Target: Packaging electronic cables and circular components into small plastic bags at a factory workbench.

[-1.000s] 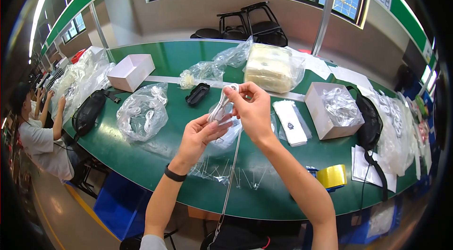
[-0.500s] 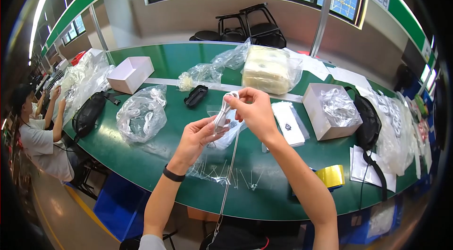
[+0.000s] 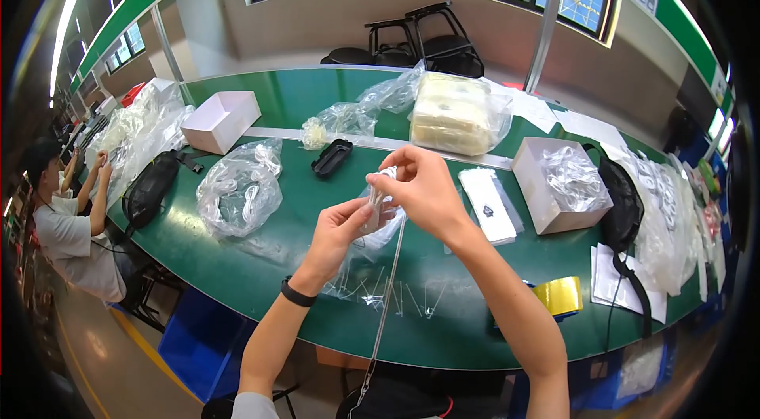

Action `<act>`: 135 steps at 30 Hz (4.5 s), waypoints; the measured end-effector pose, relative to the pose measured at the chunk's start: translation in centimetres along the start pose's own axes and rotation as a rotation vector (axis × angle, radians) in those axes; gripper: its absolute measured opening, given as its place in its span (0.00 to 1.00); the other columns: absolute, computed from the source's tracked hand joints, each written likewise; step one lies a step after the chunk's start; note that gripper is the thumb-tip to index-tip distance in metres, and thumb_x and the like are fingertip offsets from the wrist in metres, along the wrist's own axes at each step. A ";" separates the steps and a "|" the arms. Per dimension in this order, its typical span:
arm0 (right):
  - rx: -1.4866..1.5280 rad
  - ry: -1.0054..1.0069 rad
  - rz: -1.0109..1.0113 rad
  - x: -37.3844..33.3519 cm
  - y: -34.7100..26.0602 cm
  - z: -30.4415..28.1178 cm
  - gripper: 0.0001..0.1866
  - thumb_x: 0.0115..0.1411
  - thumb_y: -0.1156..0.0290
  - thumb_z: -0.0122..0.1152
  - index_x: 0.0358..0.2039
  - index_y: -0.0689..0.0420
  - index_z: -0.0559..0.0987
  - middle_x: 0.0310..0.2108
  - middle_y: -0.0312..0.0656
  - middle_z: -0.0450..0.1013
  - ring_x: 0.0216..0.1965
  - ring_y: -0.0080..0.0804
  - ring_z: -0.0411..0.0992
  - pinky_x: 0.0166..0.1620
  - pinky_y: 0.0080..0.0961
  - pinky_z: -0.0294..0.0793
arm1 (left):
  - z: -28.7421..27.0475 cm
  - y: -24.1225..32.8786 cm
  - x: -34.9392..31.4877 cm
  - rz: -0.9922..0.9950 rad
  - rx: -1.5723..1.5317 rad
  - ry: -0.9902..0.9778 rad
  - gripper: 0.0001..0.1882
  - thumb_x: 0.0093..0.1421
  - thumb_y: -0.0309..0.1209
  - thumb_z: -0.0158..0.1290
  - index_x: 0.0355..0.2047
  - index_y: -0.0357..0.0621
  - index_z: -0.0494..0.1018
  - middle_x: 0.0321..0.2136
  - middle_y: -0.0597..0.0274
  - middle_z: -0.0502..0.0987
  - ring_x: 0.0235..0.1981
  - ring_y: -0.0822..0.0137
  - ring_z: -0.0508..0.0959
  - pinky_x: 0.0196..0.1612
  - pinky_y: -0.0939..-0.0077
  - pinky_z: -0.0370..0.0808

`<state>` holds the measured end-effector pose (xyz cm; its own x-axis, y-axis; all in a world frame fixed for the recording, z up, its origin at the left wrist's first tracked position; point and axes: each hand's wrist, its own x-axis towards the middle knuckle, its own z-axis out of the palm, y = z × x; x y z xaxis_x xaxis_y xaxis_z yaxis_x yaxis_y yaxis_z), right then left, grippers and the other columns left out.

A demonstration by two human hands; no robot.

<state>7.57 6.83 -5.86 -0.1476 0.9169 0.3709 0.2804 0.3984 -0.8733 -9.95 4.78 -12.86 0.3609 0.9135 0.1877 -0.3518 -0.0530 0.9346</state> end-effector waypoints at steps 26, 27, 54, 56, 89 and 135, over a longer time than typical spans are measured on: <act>-0.163 0.074 -0.031 0.2 -1.1 -0.5 0.13 0.57 0.70 0.67 0.27 0.68 0.77 0.20 0.41 0.75 0.17 0.21 0.73 0.20 0.19 0.72 | -0.5 -0.5 0.0 -0.162 0.135 -0.116 0.23 0.71 0.42 0.48 0.52 0.33 0.74 0.39 0.54 0.81 0.34 0.68 0.83 0.41 0.76 0.80; -0.162 0.073 -0.030 0.2 -1.2 -0.5 0.13 0.57 0.70 0.67 0.27 0.68 0.77 0.20 0.41 0.75 0.17 0.21 0.73 0.20 0.19 0.72 | -0.2 -0.4 0.0 -0.149 0.111 -0.106 0.22 0.71 0.41 0.48 0.52 0.33 0.74 0.39 0.54 0.81 0.34 0.68 0.83 0.41 0.77 0.80; -0.006 -0.363 -0.155 -2.9 1.3 0.3 0.20 0.56 0.61 0.70 0.42 0.63 0.80 0.35 0.50 0.78 0.38 0.36 0.78 0.44 0.29 0.74 | 1.5 0.3 -1.4 0.453 0.505 0.194 0.17 0.72 0.33 0.45 0.50 0.37 0.79 0.41 0.66 0.64 0.41 0.74 0.65 0.45 0.81 0.65; 0.261 -0.362 0.014 -3.3 1.1 0.4 0.13 0.61 0.67 0.64 0.39 0.65 0.82 0.30 0.42 0.79 0.33 0.26 0.74 0.42 0.24 0.72 | 1.5 0.3 -1.4 0.448 0.489 0.179 0.17 0.72 0.33 0.45 0.51 0.37 0.78 0.42 0.66 0.63 0.40 0.74 0.65 0.45 0.81 0.65; -1.151 -0.670 0.505 -10.3 7.2 -22.0 0.19 0.56 0.69 0.59 0.47 0.60 0.66 0.43 0.60 0.72 0.46 0.60 0.73 0.47 0.49 0.72 | 0.2 0.4 -0.2 0.350 0.318 0.422 0.15 0.70 0.35 0.46 0.48 0.40 0.77 0.42 0.65 0.78 0.37 0.77 0.73 0.43 0.80 0.70; 0.638 -0.277 0.251 15.8 10.6 23.8 0.06 0.58 0.73 0.51 0.29 0.61 0.74 0.38 0.43 0.76 0.38 0.30 0.74 0.41 0.26 0.74 | -33.9 7.1 -4.5 0.347 -0.210 0.565 0.15 0.68 0.37 0.51 0.43 0.37 0.75 0.38 0.62 0.81 0.39 0.69 0.80 0.46 0.77 0.74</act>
<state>-14.41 24.93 -16.76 -0.4094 0.9049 0.1162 -0.2567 0.0080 -0.9665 -43.32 13.95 -17.31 -0.2872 0.9309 0.2258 -0.5458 -0.3527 0.7600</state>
